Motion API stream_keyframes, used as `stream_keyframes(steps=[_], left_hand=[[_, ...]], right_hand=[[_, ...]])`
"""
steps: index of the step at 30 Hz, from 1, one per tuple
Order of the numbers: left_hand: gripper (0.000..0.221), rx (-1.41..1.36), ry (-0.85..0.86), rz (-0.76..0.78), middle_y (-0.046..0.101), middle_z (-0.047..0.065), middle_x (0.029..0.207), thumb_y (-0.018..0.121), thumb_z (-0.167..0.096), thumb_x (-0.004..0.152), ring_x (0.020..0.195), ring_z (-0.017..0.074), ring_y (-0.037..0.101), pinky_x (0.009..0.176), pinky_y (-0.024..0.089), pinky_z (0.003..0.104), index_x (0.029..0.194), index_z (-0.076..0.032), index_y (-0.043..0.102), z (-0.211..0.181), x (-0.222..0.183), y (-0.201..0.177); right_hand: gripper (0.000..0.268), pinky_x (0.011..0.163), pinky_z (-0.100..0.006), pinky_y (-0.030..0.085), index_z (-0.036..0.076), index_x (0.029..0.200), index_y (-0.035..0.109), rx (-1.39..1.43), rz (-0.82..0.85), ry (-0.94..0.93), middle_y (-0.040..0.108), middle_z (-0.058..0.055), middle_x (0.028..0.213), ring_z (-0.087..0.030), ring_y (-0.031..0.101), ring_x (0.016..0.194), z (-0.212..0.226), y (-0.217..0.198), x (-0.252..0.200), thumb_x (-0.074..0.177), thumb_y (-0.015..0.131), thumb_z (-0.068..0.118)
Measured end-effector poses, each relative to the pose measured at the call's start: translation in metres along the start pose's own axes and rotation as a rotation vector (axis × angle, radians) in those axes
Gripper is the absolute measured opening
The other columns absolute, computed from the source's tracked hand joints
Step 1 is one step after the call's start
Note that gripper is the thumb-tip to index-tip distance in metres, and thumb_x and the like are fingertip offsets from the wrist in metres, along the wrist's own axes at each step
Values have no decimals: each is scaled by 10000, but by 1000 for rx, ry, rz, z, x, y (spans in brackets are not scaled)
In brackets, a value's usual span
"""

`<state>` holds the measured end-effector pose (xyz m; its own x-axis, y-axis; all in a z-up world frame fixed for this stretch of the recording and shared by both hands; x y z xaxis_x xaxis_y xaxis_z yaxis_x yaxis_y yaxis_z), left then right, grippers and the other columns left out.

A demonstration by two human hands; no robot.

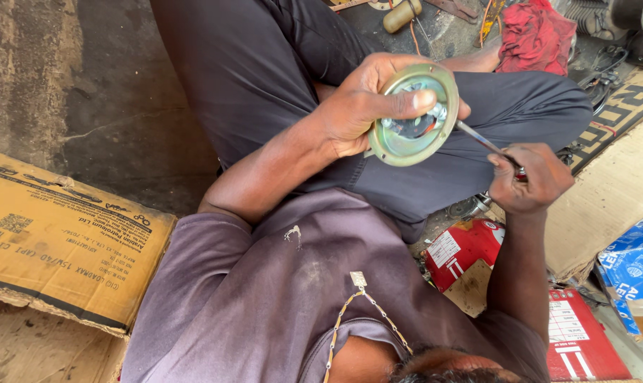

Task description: The person sits cross-legged on the floor and uses a hammer and screwdriver to adjust and tighten parts of a small circular electrical component. They repeatedly tap the component with the hammer and use the screwdriver to manipulate internal parts.

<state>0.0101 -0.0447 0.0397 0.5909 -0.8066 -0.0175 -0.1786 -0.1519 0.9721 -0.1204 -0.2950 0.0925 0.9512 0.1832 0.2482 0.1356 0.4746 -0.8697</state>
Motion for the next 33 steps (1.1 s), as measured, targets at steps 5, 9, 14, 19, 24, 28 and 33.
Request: stream_keyframes(steps=[5,9,14,19,24,28,33], left_hand=[[499,-43,-10,-8,719,255,1243,833,-212,971,1039,223,743,950,620,339,1303,95,622,-1,2,-3],[503,-58,-10,-1,713,260,1220,829,-208,982,1042,225,741,948,617,343,1314,105,617,-1,3,-4],[501,-80,-12,1,713,264,1262,818,-185,979,1046,231,747,954,621,345,1335,93,601,3,2,-2],[468,-68,-9,22,709,274,1233,803,-163,1006,1052,235,743,957,617,341,1302,133,596,5,2,-2],[467,-97,-20,19,709,264,1265,800,-152,983,1078,239,747,947,622,336,1326,96,601,7,4,-1],[430,-84,-39,-11,721,267,1240,784,-159,996,1060,239,751,967,628,351,1293,110,627,8,5,-3],[413,-36,-31,15,722,271,1204,784,-160,1011,1027,227,750,936,622,327,1275,119,631,6,4,-3]], right_hand=[[133,648,-357,501,-23,1049,691,-73,-86,95,703,-120,846,-286,675,715,14,2,-4,1148,717,62],[92,600,-323,494,-50,1053,673,-1,-2,126,693,-132,821,-235,653,652,11,7,-11,1093,613,7],[75,600,-279,553,-75,1096,625,185,102,96,699,-146,817,-215,720,717,7,14,-9,1084,573,-23],[200,625,-324,531,-40,979,621,59,7,52,689,-163,814,-263,690,710,15,7,-2,1031,774,77],[121,637,-314,517,-36,1012,680,-1,-51,143,705,-136,810,-238,692,676,13,5,-2,1091,710,51],[112,633,-303,533,-35,998,661,83,7,137,697,-128,787,-223,706,665,11,7,-4,1081,629,33],[102,626,-287,549,-50,998,639,220,100,149,683,-131,792,-209,706,650,7,10,0,1067,575,-10]])
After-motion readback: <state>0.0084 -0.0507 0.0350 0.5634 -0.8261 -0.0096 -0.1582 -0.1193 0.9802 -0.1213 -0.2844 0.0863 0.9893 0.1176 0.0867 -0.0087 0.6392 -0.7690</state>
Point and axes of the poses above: each hand's wrist, its own x-axis towards the middle knuckle, its own y-axis out of the palm, z = x × y, the point moved 5 cm from there along x, towards the middle knuckle
